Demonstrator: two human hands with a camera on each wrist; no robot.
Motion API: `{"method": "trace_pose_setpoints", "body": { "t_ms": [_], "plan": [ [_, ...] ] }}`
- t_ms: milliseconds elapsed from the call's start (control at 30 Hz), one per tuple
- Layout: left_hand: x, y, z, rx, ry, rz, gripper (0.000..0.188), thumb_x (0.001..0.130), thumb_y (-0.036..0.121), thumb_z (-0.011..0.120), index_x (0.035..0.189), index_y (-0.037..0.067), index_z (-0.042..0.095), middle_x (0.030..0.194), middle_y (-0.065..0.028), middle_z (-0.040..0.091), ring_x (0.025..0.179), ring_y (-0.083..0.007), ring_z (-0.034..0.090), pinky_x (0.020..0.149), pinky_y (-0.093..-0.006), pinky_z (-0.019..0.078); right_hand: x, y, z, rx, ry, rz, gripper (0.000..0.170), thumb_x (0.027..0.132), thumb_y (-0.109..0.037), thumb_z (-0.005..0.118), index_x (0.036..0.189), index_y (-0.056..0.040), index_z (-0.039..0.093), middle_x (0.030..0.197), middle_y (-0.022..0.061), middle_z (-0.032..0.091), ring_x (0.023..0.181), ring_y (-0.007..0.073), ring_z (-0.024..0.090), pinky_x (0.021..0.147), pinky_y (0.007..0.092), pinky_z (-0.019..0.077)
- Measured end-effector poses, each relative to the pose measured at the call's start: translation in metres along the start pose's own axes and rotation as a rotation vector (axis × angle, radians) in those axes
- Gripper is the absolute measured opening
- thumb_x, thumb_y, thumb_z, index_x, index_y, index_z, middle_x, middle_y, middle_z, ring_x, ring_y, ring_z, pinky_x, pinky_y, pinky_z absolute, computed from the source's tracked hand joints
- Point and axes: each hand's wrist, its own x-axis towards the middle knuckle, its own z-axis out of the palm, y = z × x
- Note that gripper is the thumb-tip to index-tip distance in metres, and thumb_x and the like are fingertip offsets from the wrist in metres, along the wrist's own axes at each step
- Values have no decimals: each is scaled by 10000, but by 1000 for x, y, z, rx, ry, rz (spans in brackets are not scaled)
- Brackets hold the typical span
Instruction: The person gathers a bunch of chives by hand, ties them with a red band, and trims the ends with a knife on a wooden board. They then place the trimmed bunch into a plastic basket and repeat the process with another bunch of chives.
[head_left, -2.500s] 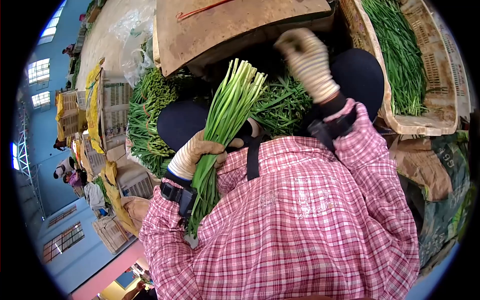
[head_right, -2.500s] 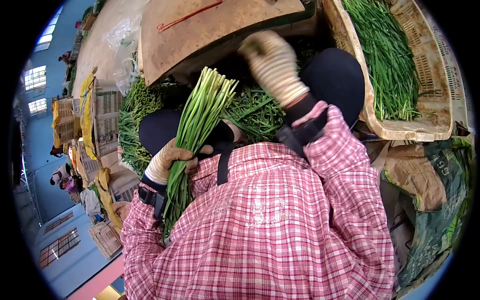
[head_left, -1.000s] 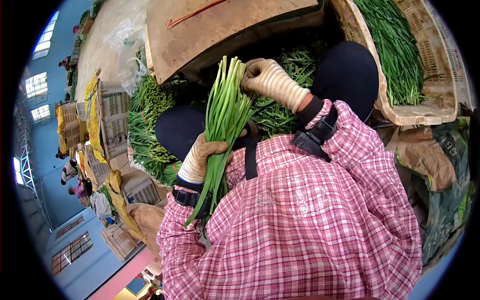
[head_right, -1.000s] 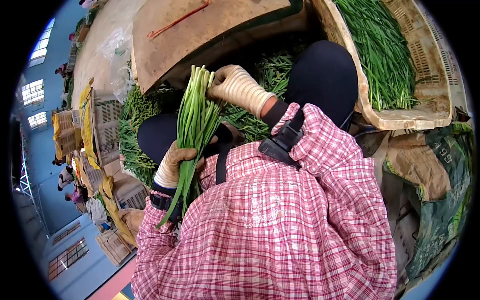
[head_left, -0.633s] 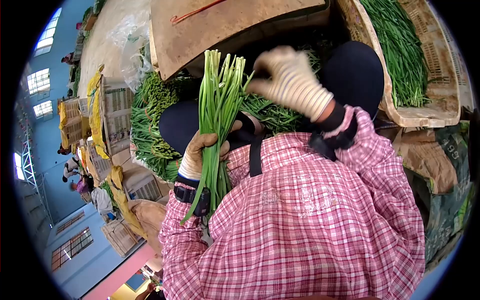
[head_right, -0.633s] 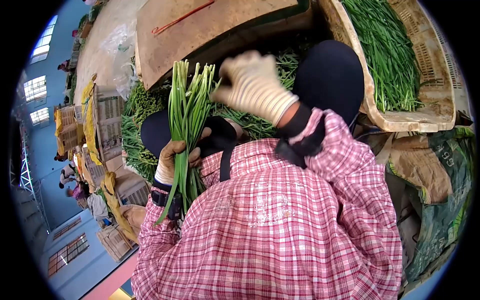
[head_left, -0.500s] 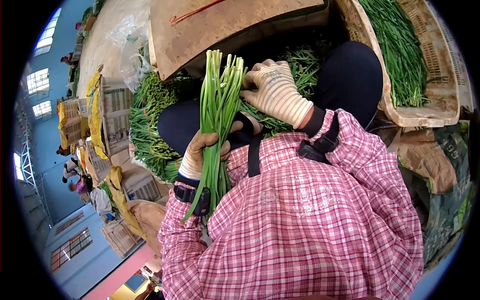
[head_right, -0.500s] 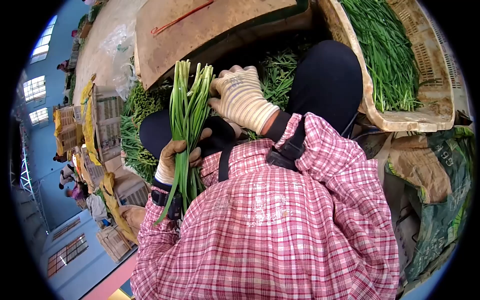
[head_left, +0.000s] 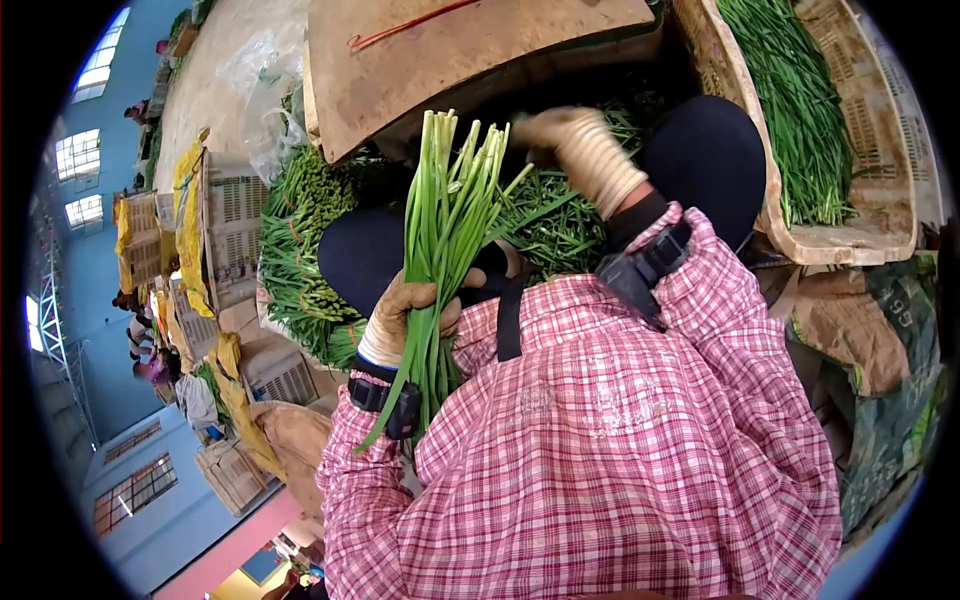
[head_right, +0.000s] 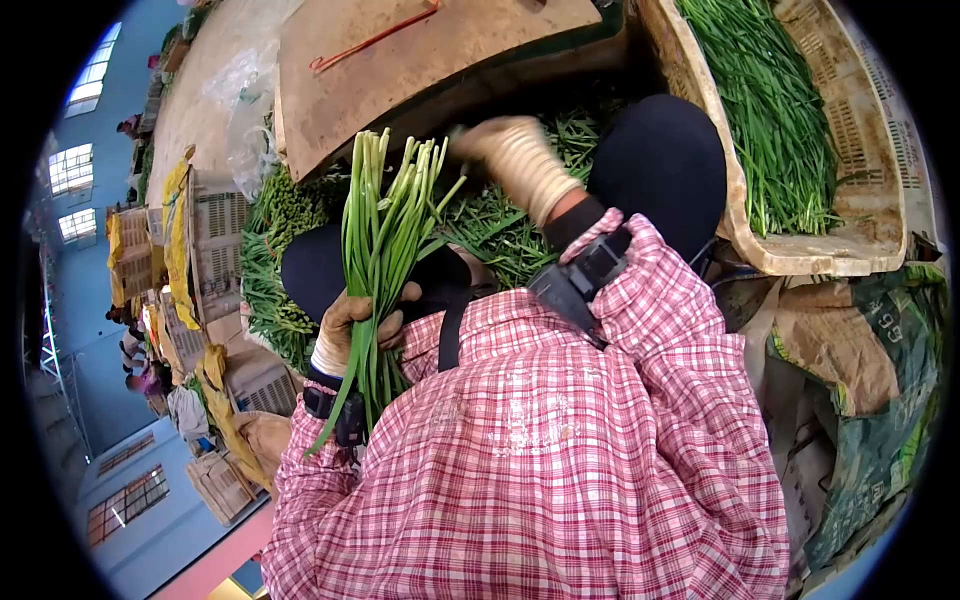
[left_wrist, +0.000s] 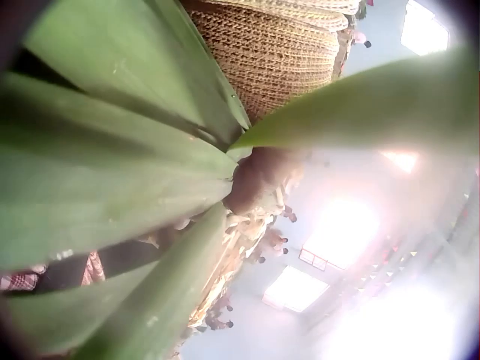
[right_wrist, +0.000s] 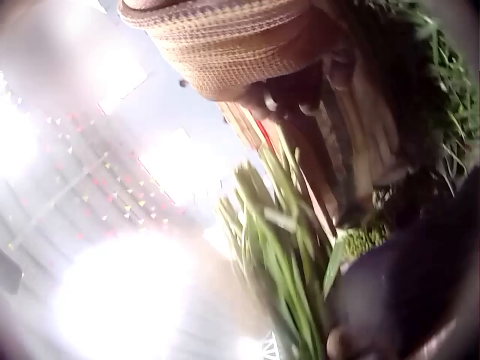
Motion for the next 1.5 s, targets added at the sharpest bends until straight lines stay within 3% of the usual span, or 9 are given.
{"method": "trace_pose_setpoints", "body": {
  "t_ms": [33, 367, 567, 833, 900, 1100, 1233, 1400, 1500],
  "plan": [
    [-1, -1, -1, -3, 8, 3, 482, 850, 81, 532, 1311, -14, 426, 1146, -153, 607, 539, -38, 432, 467, -150, 347, 5, -3, -6, 314, 248, 443, 187, 797, -157, 691, 897, 1, 699, 901, 76, 682, 819, 132, 617, 729, 309, 518],
    [3, 1, 10, 112, 151, 9, 466, 835, 51, 525, 1293, -3, 460, 1117, -133, 634, 671, -55, 580, 568, -137, 477, -6, -31, -10, -662, 477, -287, 152, 737, -255, 673, 745, -112, 724, 931, 42, 664, 890, 213, 616, 734, 398, 491],
    [13, 8, 13, 266, 59, -36, 523, 766, 62, 614, 1254, -52, 467, 1125, -202, 616, 782, -96, 640, 599, -167, 525, -10, -81, 20, -757, -491, -8, 373, 792, -399, 558, 979, -110, 702, 862, 131, 685, 879, 279, 640, 897, 392, 371],
    [-8, 11, 16, 558, 266, -30, 556, 724, -47, 635, 1260, -57, 484, 1150, -154, 613, 1024, -227, 610, 960, -315, 444, 22, -40, -75, -1352, 12, 303, 207, 830, -306, 609, 937, -174, 728, 895, 77, 701, 901, 245, 661, 803, 439, 450],
    [-9, 15, 19, 656, 316, -55, 548, 724, -60, 655, 1251, -45, 504, 1106, -117, 636, 988, -190, 612, 928, -299, 456, 9, -36, -64, -1436, 179, -165, 333, 829, -393, 629, 1062, -162, 686, 1037, 88, 671, 965, 268, 630, 809, 403, 494],
    [-2, 12, 36, 972, 298, -16, 551, 773, -8, 686, 1285, -43, 485, 1094, -69, 637, 946, -114, 577, 875, -254, 464, 4, -71, -2, -50, -408, 222, 329, 713, -217, 746, 954, -2, 683, 821, 127, 688, 736, 169, 652, 708, 295, 525],
    [-4, 11, 28, 1016, 286, 12, 611, 775, -16, 681, 1336, -39, 438, 1116, -72, 627, 966, -114, 572, 888, -249, 457, 17, -36, -27, 16, 107, 87, 190, 748, -107, 693, 898, 10, 693, 791, 78, 691, 726, 137, 629, 704, 270, 516],
    [0, 15, 31, 1114, 202, 1, 715, 763, -38, 678, 1401, -21, 356, 1162, -65, 609, 1014, -94, 539, 942, -245, 420, 24, -44, -24, -133, -677, 149, 326, 766, -145, 686, 1037, 36, 676, 1114, 149, 657, 940, 181, 620, 891, 273, 465],
    [-1, 16, 28, 1202, 206, 25, 753, 753, -40, 683, 1417, -15, 329, 1185, -72, 605, 1036, -88, 523, 961, -245, 403, 22, -36, -28, 124, -356, 191, 278, 765, -143, 689, 978, 36, 696, 1097, 135, 665, 922, 157, 631, 869, 288, 485]
  ]
}}
